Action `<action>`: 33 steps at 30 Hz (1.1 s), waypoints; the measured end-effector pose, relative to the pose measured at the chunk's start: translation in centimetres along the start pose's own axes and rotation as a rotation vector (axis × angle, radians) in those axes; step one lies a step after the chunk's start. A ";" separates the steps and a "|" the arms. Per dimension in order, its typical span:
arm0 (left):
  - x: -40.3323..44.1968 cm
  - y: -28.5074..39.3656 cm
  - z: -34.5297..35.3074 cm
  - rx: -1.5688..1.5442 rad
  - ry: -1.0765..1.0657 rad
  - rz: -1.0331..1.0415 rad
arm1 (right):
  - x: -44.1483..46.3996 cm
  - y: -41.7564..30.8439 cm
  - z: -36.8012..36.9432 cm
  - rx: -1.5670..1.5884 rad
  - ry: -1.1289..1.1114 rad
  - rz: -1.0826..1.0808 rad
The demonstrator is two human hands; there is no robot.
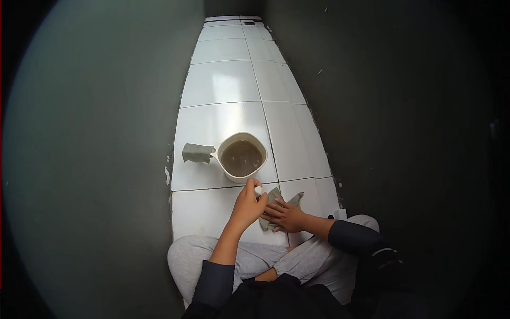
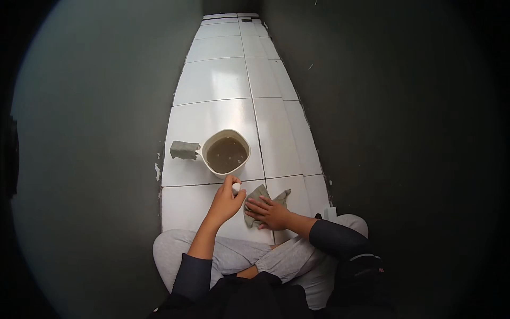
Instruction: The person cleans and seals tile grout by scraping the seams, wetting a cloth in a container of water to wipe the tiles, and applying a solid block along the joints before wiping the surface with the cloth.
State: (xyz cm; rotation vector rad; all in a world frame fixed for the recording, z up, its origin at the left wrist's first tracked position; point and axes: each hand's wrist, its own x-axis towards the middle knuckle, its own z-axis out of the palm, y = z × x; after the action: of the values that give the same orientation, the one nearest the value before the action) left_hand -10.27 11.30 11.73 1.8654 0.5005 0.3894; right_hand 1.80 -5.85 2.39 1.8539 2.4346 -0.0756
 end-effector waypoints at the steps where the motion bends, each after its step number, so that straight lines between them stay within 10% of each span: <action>1: -0.1 0.4 -0.3 0.002 0.000 0.007 | -0.1 0.4 0.6 -0.005 0.004 0.003; 10: -1.6 1.8 0.4 -0.014 -0.192 0.052 | 5.4 7.1 3.3 0.169 0.183 0.880; 19: -0.3 2.5 0.8 0.036 -0.197 -0.044 | 11.4 20.3 2.8 0.137 0.183 0.890; 33: -2.1 2.7 2.4 0.016 -0.324 0.037 | 2.9 8.3 3.4 0.171 0.098 0.639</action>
State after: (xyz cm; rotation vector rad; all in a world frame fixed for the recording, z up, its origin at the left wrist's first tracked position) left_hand -10.48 7.52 13.42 1.9087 0.2502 0.1029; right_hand 9.14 -1.15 -1.18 2.6667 1.8119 -0.1556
